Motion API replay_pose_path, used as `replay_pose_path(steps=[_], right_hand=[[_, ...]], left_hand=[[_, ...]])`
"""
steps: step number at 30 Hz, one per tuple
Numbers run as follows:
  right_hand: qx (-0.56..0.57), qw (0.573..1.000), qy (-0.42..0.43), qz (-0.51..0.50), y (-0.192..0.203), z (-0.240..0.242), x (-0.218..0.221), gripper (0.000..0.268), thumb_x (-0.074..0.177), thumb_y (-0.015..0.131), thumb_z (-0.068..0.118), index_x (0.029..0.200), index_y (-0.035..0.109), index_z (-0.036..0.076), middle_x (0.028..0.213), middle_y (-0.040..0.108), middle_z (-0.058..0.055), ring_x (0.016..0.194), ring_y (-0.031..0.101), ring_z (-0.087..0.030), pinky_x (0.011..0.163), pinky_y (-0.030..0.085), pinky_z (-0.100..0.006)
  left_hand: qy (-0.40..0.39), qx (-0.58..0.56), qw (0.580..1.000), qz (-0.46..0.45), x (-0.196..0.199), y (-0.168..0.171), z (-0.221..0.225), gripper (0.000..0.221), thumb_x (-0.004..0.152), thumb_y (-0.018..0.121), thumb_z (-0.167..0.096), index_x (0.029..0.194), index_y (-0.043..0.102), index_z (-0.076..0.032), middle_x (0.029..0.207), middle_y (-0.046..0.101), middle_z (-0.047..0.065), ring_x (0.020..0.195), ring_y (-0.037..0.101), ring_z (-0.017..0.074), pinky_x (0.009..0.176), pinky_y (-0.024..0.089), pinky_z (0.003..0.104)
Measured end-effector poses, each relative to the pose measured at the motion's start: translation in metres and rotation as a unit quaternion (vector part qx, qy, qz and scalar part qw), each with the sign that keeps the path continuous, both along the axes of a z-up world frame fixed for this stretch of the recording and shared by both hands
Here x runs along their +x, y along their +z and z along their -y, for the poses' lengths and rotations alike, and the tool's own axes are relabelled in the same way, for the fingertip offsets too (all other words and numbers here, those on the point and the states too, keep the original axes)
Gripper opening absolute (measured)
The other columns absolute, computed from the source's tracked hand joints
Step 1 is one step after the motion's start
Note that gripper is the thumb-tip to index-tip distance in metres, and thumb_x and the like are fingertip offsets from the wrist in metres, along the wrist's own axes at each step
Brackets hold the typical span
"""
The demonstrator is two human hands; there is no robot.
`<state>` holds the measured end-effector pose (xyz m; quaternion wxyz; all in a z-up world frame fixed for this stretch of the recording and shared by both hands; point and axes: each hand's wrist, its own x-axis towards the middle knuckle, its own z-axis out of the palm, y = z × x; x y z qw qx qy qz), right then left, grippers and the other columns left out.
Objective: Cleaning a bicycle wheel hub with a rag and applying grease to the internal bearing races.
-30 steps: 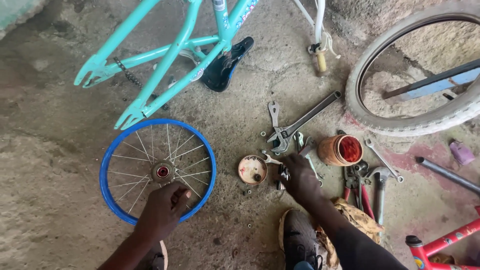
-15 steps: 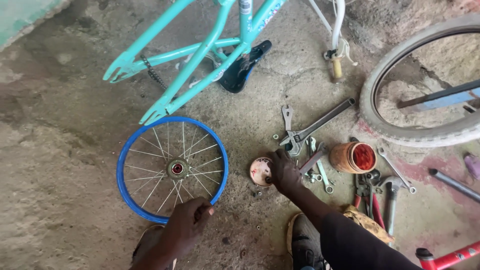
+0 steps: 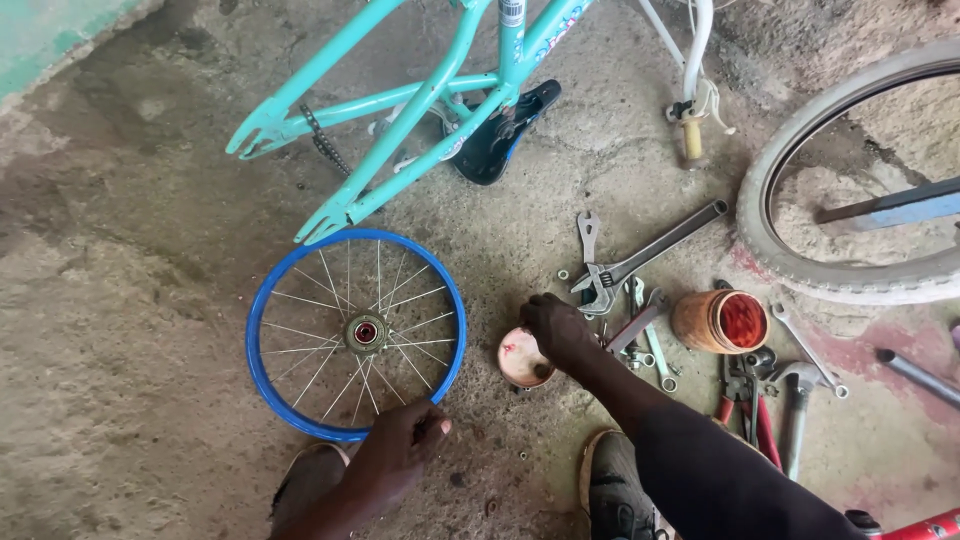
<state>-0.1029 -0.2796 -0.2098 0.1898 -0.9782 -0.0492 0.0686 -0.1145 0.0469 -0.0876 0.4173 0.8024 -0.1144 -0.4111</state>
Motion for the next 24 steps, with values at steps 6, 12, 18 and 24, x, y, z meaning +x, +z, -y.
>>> replay_pose_path(steps=[6,12,18,24], right_hand=[[0.102,0.988,-0.110,-0.039,0.071,-0.035,-0.016,0.010,0.087,0.071,0.014,0.089,0.074,0.005,0.087,0.072,-0.009,0.074,0.068,-0.027,0.069,0.056,-0.040],[0.144,0.971,-0.165,-0.095,0.118,-0.066,-0.025,0.012,0.084,0.072,0.015,0.090,0.078,0.006,0.078,0.079,-0.007,0.056,0.070,-0.021,0.053,0.056,-0.034],[0.157,0.949,-0.194,-0.192,0.120,-0.051,-0.021,0.006,0.094,0.069,0.017,0.094,0.074,0.015,0.083,0.077,-0.003,0.067,0.071,-0.015,0.057,0.058,-0.030],[0.071,0.963,-0.226,-0.129,0.102,0.030,-0.028,0.042,0.096,0.062,0.026,0.131,0.059,0.004,0.111,0.070,-0.017,0.091,0.070,-0.030,0.078,0.062,-0.044]], left_hand=[[0.045,-0.006,0.995,-0.088,0.006,-0.024,0.015,0.040,0.101,0.057,-0.033,0.132,0.059,-0.007,0.099,0.068,0.010,0.075,0.067,0.0160,0.062,0.057,0.029],[0.094,-0.135,0.963,-0.214,0.014,-0.055,0.020,0.049,0.102,0.052,-0.031,0.136,0.052,0.004,0.104,0.072,0.019,0.086,0.075,0.0217,0.075,0.066,0.030],[0.164,-0.182,0.930,-0.275,0.012,-0.056,0.017,0.032,0.103,0.055,-0.007,0.131,0.051,0.009,0.100,0.069,0.022,0.076,0.075,0.0248,0.065,0.067,0.030],[0.178,-0.223,0.919,-0.272,0.016,-0.057,0.009,0.039,0.101,0.059,-0.009,0.134,0.051,0.011,0.097,0.071,0.022,0.073,0.076,0.0239,0.064,0.068,0.030]])
